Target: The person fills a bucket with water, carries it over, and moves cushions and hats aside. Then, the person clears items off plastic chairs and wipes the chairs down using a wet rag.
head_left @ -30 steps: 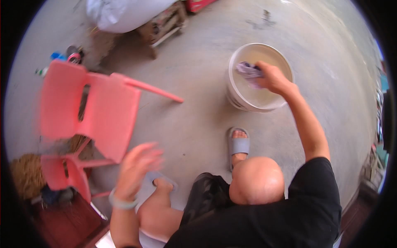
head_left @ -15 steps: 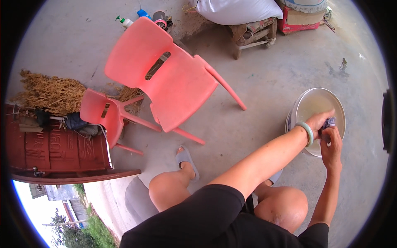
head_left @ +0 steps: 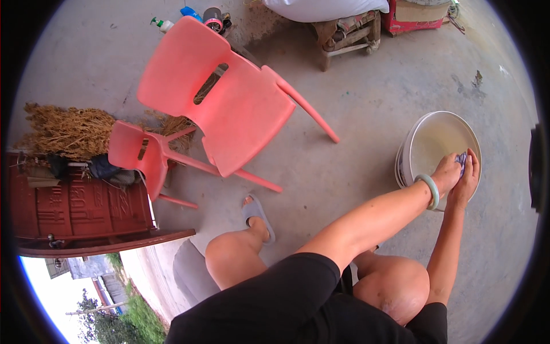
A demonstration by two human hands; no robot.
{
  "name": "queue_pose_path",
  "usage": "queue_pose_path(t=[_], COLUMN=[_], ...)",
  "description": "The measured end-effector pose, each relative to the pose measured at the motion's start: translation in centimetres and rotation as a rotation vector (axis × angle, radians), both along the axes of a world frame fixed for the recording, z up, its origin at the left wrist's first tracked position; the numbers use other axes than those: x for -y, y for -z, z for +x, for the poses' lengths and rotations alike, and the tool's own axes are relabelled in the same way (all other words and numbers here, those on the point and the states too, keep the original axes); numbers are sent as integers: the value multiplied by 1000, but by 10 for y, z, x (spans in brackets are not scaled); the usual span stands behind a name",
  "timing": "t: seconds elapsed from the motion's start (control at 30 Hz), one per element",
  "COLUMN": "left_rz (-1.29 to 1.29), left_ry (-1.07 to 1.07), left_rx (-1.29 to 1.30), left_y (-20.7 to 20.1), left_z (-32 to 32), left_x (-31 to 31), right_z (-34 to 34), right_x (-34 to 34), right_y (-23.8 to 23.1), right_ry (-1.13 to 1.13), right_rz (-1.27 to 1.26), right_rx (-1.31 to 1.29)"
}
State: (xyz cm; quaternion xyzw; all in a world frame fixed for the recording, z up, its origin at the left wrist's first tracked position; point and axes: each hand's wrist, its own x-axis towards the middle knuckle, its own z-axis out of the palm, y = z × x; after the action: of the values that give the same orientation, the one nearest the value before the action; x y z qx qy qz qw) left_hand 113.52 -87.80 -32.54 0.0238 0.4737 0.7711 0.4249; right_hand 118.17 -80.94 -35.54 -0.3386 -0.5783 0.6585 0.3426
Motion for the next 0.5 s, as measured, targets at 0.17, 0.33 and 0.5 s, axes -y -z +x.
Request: queue_pose_path(t=[0.17,0.33,0.5], left_rz=[-75,-373,-479], left_ry=[71,27,316], left_rx=[12,-664,-1088], left_y=[7,11,-30], left_z=[-9,-4,-19], left_x=[-2,-6,5], right_z=[-4,8,12], right_x=[-10,2,-10], right_y=[29,23,5], right_ry=[43,-297,13], right_rz=[-549,-673,-692], right_rx=[-281,-477,-354])
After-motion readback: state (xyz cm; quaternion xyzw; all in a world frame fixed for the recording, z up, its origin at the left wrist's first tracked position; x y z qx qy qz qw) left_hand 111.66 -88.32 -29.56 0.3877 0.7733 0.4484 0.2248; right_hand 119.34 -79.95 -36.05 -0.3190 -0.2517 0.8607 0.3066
